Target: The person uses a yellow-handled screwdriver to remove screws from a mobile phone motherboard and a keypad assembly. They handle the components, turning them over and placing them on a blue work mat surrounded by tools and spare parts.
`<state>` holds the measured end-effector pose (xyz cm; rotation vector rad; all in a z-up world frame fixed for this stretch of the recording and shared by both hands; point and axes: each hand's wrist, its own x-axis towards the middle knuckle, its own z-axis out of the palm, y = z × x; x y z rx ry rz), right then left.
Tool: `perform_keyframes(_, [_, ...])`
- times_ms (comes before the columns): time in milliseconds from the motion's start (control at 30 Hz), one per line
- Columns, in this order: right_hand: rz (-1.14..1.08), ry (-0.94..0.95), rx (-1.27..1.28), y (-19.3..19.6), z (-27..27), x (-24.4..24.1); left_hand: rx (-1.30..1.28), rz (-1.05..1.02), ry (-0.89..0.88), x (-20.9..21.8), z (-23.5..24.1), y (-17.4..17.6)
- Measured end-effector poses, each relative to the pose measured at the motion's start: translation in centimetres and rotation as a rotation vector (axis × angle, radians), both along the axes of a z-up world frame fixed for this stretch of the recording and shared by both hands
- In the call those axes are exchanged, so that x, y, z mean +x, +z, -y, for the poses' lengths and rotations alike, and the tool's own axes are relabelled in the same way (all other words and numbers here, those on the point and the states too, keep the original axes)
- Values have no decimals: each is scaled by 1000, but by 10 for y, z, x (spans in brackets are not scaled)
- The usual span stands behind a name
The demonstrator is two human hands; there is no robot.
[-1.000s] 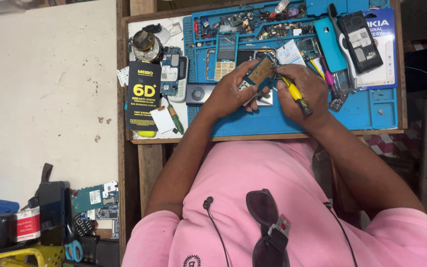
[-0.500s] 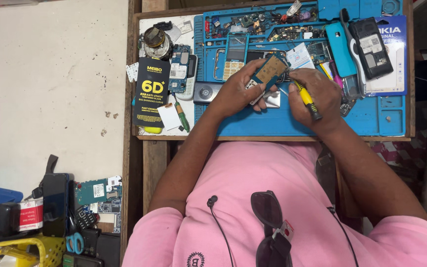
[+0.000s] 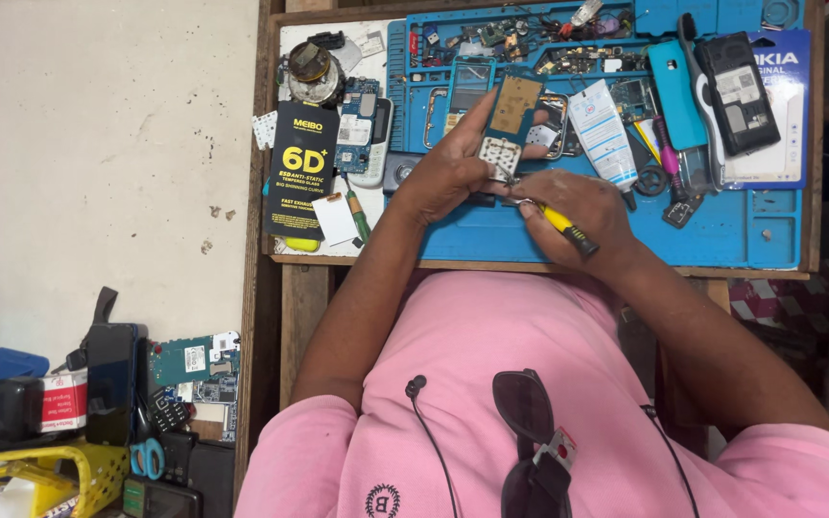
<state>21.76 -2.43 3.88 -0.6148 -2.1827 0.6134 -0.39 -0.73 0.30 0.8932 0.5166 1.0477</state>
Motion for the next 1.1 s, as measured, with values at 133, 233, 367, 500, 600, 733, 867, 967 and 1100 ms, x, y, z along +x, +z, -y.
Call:
perform_keyframes(133, [-2,-15,-21,5,0,-2,-52,181,-51,-3,1,2])
perform_keyframes(233, [-4,-7,-18,4,0,-5,-64,194,-16,-4,0,-2])
perform_keyframes(367, [26,15,-14,2,-1,-2,-18,235,-9,-4,-1,-10])
perform_keyframes(500, [-44,-93,54,0,-3,0,-16,254,20,-3,-2,-14])
perform_keyframes(600, [5,-62,30,-4,-2,4,-8,266,11,-5,-2,-18])
perform_keyframes(733, [-16,-71,34,-11,-8,10,14,224,39,-9,-2,-24])
perform_keyframes(867, [-13,-81,-39,-16,-4,14,37,269,35,-9,-3,-27])
perform_keyframes(967, [-7,-60,-36,-16,-2,8,49,258,34,-6,-2,-24])
perform_keyframes(1100, [-23,-59,-34,-16,1,0,41,275,-2,-5,-3,-25])
